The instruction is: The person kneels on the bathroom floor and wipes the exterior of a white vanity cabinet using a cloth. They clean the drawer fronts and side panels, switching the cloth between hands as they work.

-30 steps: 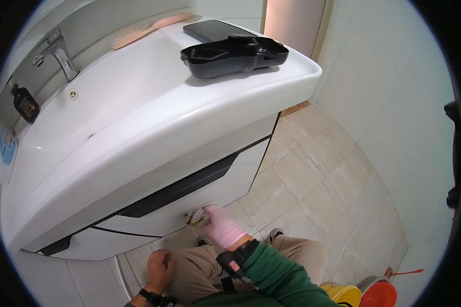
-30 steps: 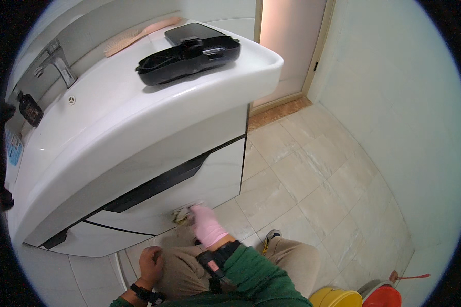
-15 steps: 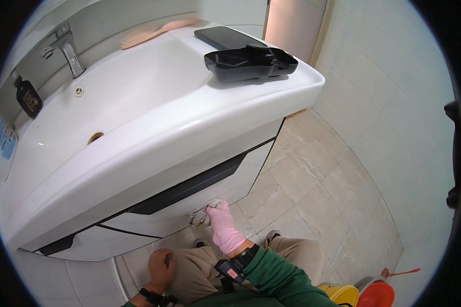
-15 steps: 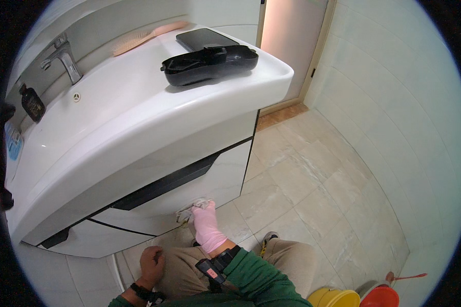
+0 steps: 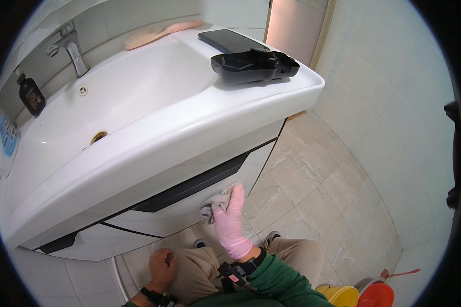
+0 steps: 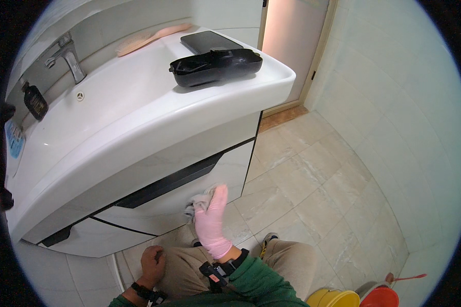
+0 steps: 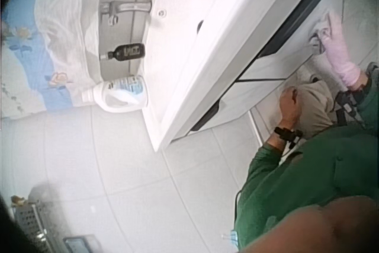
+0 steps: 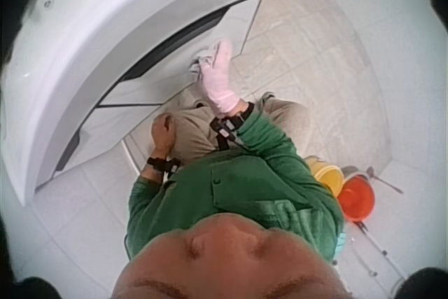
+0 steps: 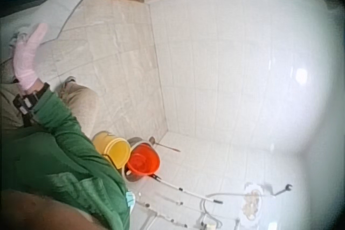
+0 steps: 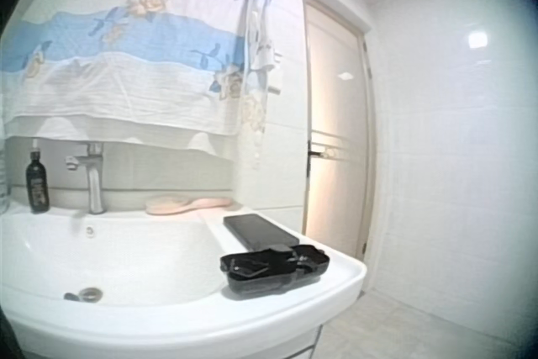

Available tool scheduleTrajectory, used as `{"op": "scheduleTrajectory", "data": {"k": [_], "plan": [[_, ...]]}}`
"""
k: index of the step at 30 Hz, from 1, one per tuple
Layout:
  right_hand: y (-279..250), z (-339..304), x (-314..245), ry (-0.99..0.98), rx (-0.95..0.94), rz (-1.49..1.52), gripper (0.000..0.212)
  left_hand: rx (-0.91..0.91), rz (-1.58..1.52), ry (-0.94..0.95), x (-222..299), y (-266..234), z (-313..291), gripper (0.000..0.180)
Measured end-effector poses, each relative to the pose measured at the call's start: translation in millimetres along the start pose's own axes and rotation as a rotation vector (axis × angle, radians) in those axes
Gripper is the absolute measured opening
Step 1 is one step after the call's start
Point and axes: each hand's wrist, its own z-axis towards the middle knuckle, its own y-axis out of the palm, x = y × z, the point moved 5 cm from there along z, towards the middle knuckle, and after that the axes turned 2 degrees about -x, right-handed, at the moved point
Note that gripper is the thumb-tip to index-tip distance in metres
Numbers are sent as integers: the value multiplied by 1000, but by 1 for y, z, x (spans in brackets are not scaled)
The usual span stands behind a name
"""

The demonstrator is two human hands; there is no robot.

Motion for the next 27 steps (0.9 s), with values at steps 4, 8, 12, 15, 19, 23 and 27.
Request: {"op": "scheduleTrajectory", "data": {"k": [4,8,12,15,19,23,27], "plan": [[-46,48,-30,-320,170,-79,61,6,4,-9,-1,-1,0,19],[-41,53,-37,-365,209,-188,62,-7,-16,-8,0,2,1,20],[29,-10,-45,-566,-450,-575,64,-22,-23,-30,-2,3,1,20],[44,-42,-67,-1116,-423,-510,56,-20,-16,-36,-2,0,-2,20],[8,7,-42,-738,-400,-599,54,23,-17,-15,-4,-2,-3,19],[-43,53,-35,-575,206,-445,64,3,-18,41,-3,1,1,21],[-24,37,-42,-578,182,-470,63,5,-22,16,-5,3,2,19]]}}
